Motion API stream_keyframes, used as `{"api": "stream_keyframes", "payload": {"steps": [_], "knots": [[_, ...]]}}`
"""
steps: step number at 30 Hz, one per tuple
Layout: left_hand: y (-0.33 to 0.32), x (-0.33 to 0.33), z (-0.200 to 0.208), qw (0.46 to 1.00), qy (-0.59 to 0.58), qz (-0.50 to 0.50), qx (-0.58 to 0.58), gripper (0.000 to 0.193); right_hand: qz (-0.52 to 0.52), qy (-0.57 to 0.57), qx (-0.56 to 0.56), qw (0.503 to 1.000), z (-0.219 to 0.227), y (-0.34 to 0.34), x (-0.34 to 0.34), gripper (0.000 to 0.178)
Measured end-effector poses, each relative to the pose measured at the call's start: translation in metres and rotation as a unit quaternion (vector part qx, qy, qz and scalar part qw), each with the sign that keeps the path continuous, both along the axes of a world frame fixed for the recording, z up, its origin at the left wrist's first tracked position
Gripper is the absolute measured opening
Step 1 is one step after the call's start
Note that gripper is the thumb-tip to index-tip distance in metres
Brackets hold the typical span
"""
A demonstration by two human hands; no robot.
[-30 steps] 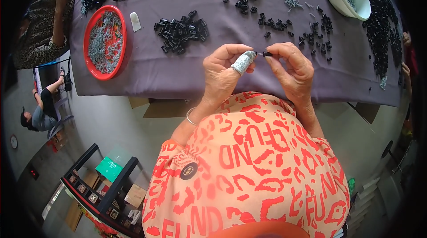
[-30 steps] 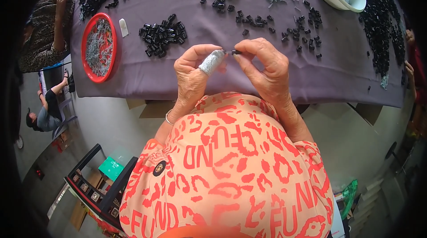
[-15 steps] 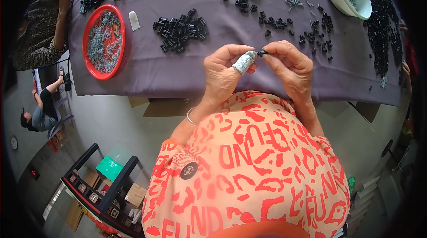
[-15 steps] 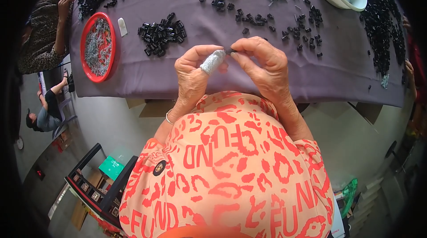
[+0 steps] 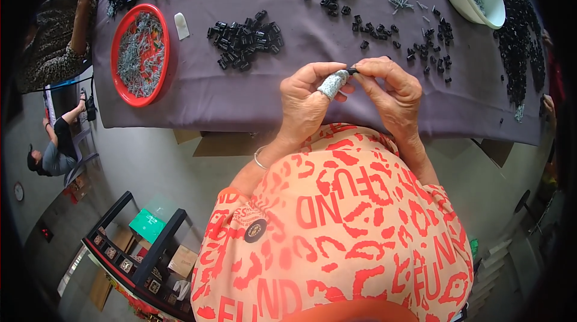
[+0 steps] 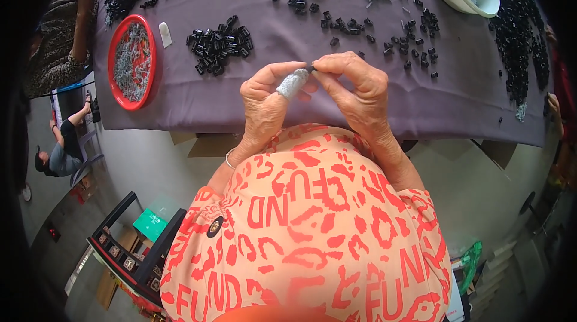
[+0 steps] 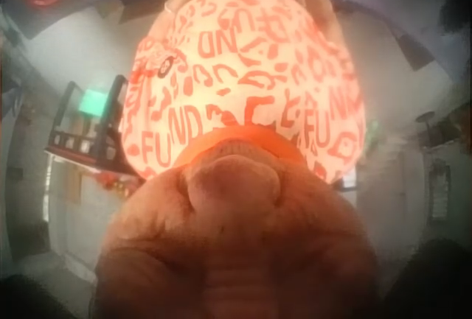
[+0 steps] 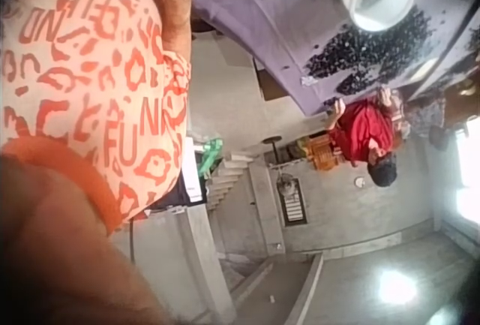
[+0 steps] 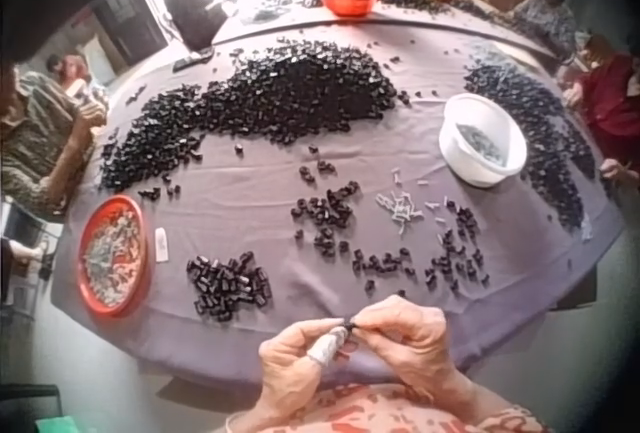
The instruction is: The person assembles small plastic clips by inserting metal springs into the plastic components by hand, and sorts and arranges the black plastic pieces on the table.
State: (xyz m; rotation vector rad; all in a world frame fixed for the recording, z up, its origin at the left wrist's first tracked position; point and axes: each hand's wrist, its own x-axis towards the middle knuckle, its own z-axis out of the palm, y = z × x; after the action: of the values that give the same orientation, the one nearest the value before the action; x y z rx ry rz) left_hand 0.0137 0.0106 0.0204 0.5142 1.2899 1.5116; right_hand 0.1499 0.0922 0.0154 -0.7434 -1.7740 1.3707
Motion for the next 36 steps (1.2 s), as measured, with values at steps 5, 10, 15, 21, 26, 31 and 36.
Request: {"api": "stream_keyframes", "payload": {"steps": [5,10,15,21,26,31,36], "knots": [[0.001,0.004,-0.003,1.000,-0.008,0.017,0.003,0.015,-0.016,-0.021,0.065,0.998,-0.003,0.001,-0.008,0.020],[0.001,0.001,-0.009,0.999,0.031,-0.008,-0.012,0.015,-0.017,-0.036,0.051,0.998,-0.005,0.001,-0.005,0.021],[0.011,-0.014,-0.021,0.872,0.481,-0.003,0.090,0.020,0.008,-0.092,0.152,0.984,-0.008,0.012,-0.007,0.024],[0.012,-0.016,-0.028,0.788,0.612,-0.032,0.055,0.020,0.033,-0.175,0.228,0.957,-0.016,0.012,-0.010,0.033],[0.014,-0.029,-0.009,0.961,0.266,-0.073,-0.027,0.015,0.053,-0.200,0.276,0.939,-0.009,0.015,-0.016,0.037],[0.027,-0.032,-0.002,0.980,0.010,-0.151,-0.128,0.015,0.050,-0.193,0.266,0.943,-0.009,0.014,-0.015,0.039],[0.032,-0.036,-0.007,0.968,-0.005,-0.191,-0.164,0.026,0.052,-0.188,0.236,0.952,-0.012,0.012,-0.007,0.044]]}}
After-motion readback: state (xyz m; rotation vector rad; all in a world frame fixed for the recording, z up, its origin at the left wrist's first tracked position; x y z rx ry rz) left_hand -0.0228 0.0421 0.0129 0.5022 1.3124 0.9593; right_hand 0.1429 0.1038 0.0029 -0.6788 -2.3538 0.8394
